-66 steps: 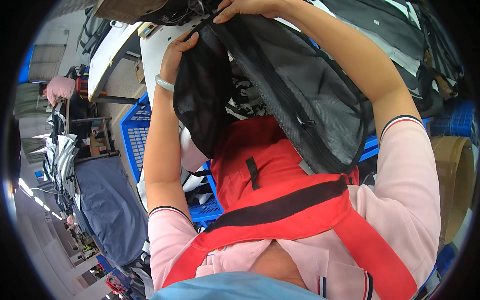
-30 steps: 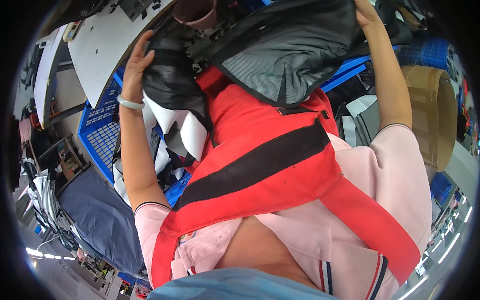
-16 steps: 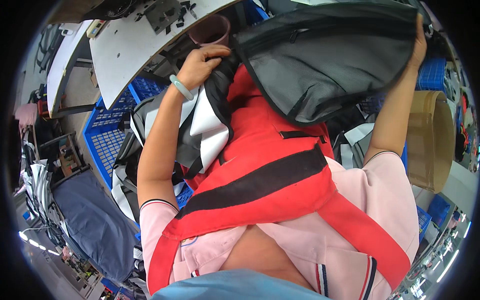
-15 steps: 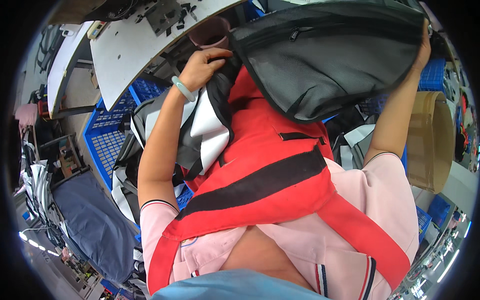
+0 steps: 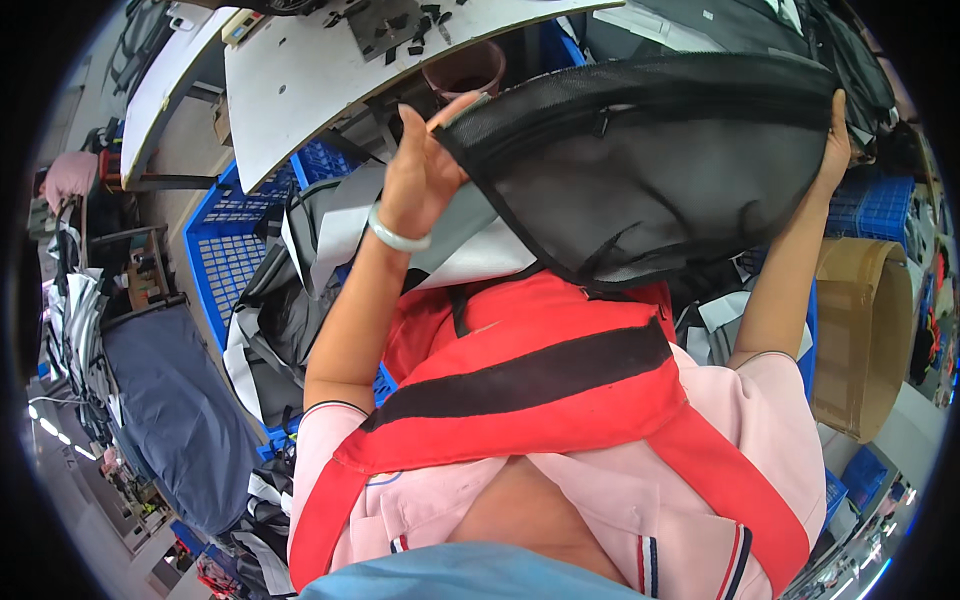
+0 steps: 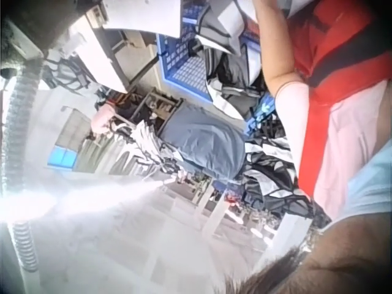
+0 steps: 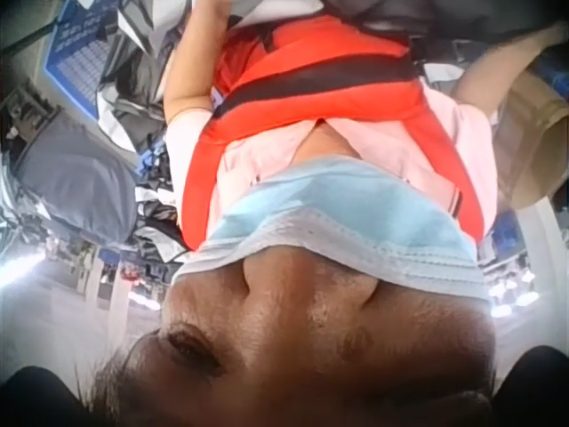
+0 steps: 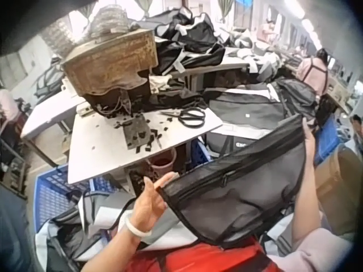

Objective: Manually trimming excess material and inspecting fabric components for backpacks or bags.

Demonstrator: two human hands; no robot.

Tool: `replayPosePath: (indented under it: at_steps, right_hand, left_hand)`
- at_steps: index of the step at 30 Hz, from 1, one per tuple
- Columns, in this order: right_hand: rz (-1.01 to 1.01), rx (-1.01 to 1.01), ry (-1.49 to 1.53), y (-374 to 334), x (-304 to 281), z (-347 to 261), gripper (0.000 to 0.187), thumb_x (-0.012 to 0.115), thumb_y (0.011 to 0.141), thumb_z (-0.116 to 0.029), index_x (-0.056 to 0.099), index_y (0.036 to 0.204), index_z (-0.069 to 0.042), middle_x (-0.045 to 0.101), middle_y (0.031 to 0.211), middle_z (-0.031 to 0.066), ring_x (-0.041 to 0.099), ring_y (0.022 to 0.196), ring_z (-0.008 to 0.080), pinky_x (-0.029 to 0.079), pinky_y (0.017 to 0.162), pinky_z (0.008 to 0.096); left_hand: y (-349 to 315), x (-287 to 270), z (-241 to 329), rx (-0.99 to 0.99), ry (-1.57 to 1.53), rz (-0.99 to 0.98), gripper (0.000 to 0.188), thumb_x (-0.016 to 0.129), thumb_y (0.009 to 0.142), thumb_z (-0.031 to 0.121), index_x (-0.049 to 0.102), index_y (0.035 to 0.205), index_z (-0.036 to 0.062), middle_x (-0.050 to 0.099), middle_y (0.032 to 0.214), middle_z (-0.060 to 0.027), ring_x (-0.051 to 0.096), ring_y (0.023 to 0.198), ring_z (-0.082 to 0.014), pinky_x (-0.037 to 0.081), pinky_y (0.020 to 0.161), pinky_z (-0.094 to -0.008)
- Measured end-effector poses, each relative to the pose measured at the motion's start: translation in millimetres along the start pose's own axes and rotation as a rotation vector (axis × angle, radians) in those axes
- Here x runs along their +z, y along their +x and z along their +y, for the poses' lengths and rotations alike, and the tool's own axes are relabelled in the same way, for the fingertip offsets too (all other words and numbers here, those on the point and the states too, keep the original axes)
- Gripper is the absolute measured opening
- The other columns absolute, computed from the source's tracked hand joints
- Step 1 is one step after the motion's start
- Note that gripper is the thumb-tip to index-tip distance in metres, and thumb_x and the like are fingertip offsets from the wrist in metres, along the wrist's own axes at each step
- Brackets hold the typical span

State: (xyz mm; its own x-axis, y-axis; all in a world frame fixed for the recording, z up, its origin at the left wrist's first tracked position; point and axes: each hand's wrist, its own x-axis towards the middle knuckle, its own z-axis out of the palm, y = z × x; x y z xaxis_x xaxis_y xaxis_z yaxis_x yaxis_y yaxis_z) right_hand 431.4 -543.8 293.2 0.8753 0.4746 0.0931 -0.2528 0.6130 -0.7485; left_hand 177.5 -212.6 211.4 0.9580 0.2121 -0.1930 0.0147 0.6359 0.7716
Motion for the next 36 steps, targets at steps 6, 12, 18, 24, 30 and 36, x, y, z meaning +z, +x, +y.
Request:
replayPosePath:
  at_steps: [6, 12, 18, 24, 30, 36]
  right_hand:
    - [0.117, -0.053, -0.081, 50, -51, -8, 0.032, 0.058, 0.095, -0.025, 0.067, 0.108, 0.003, 0.069, 0.101, 0.0118, 0.067, 0.087, 0.0201, 0.055, 0.077, 0.0286]
    - [0.369, -0.102, -0.252, 35, 46, 13, 0.034, 0.057, 0.095, -0.025, 0.061, 0.118, 0.0, 0.066, 0.113, 0.0095, 0.064, 0.1, 0.0181, 0.051, 0.086, 0.0294]
    - [-0.117, 0.698, -0.361, -48, 20, 157, 0.018, 0.064, 0.09, -0.033, 0.061, 0.095, -0.015, 0.056, 0.079, -0.0066, 0.054, 0.064, 0.0051, 0.048, 0.057, 0.0221]
    - [-0.804, 0.945, -0.789, -115, 71, 222, 0.029, 0.069, 0.086, -0.026, 0.067, 0.078, 0.001, 0.062, 0.067, 0.0019, 0.057, 0.064, 0.0075, 0.044, 0.057, 0.0239]
    - [-0.999, 0.928, -0.928, -98, 89, 230, 0.026, 0.073, 0.082, -0.024, 0.068, 0.081, 0.001, 0.064, 0.071, 0.004, 0.055, 0.066, 0.0095, 0.044, 0.062, 0.0262]
    - [-0.951, 0.899, -0.805, -105, 83, 233, 0.021, 0.072, 0.083, -0.019, 0.067, 0.082, 0.001, 0.061, 0.068, 0.0027, 0.053, 0.066, 0.0087, 0.043, 0.062, 0.0261]
  left_hand:
    - [-10, 11, -18, 0.119, 0.13, 0.161, 0.028, 0.06, 0.094, 0.014, 0.057, 0.121, 0.0063, 0.066, 0.107, -0.0017, 0.061, 0.092, -0.0103, 0.049, 0.077, -0.0262]
    - [12, -1, 91, 0.483, 0.03, 0.124, 0.024, 0.057, 0.096, 0.012, 0.058, 0.116, -0.0004, 0.066, 0.105, -0.008, 0.063, 0.091, -0.0149, 0.051, 0.084, -0.0276]
    - [8, -90, 193, 0.369, 0.682, 0.416, 0.036, 0.063, 0.091, 0.01, 0.058, 0.124, -0.0045, 0.066, 0.109, -0.008, 0.061, 0.098, -0.0135, 0.047, 0.087, -0.0239]
    - [36, -92, 199, 0.282, 1.25, 0.285, 0.039, 0.064, 0.089, 0.011, 0.058, 0.123, -0.0052, 0.067, 0.11, -0.0105, 0.06, 0.1, -0.0143, 0.044, 0.089, -0.0248]
    - [70, -68, 193, 0.331, 1.297, 0.19, 0.036, 0.062, 0.089, 0.013, 0.06, 0.122, -0.0012, 0.068, 0.111, -0.0114, 0.062, 0.1, -0.0153, 0.044, 0.091, -0.0258]
    - [85, -69, 199, 0.37, 1.44, 0.162, 0.034, 0.061, 0.09, 0.013, 0.061, 0.122, 0.0024, 0.069, 0.109, -0.0113, 0.063, 0.099, -0.0153, 0.044, 0.09, -0.0256]
